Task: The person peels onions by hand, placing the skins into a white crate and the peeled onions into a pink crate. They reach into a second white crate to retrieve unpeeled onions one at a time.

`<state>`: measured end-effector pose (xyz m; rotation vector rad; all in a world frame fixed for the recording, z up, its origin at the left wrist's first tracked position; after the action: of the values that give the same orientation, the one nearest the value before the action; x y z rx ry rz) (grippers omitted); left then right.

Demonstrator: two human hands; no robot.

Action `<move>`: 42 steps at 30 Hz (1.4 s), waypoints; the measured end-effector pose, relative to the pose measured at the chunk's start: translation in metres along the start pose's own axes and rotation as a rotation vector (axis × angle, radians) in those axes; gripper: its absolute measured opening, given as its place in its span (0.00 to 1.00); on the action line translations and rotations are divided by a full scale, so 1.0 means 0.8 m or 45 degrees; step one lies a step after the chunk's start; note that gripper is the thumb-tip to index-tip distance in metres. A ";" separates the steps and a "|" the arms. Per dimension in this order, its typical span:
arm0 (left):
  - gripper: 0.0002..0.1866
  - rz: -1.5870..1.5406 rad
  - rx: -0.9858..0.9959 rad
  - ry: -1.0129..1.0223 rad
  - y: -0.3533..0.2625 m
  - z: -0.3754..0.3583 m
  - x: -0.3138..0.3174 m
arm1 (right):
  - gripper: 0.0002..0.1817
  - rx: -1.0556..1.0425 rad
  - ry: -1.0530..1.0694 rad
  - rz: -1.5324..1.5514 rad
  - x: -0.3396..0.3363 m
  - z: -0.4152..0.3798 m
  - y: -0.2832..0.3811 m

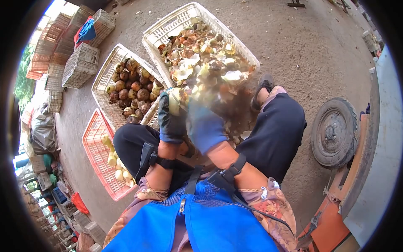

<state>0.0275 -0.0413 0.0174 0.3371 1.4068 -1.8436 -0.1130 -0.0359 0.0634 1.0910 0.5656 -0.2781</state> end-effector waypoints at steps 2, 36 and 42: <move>0.14 0.203 0.175 0.131 -0.002 -0.009 0.003 | 0.12 0.087 0.080 -0.112 0.008 -0.002 -0.001; 0.11 0.064 -0.027 0.002 0.006 0.007 0.007 | 0.08 0.425 0.447 -0.221 0.044 0.014 -0.036; 0.11 0.164 0.252 -0.169 0.019 -0.032 0.015 | 0.19 0.491 0.561 -0.306 0.063 0.017 -0.072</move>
<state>0.0240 -0.0243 -0.0100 0.3879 1.0917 -1.8668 -0.0952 -0.0707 -0.0040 1.4732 1.0721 -0.3680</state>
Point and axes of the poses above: each hand's wrist, its own z-axis towards the middle knuckle, its own x-axis out of the palm, y = z × x, the point moved 5 cm from there along z, towards the middle knuckle, and after that the axes turned 10 degrees about z, right-handed, at the moved point
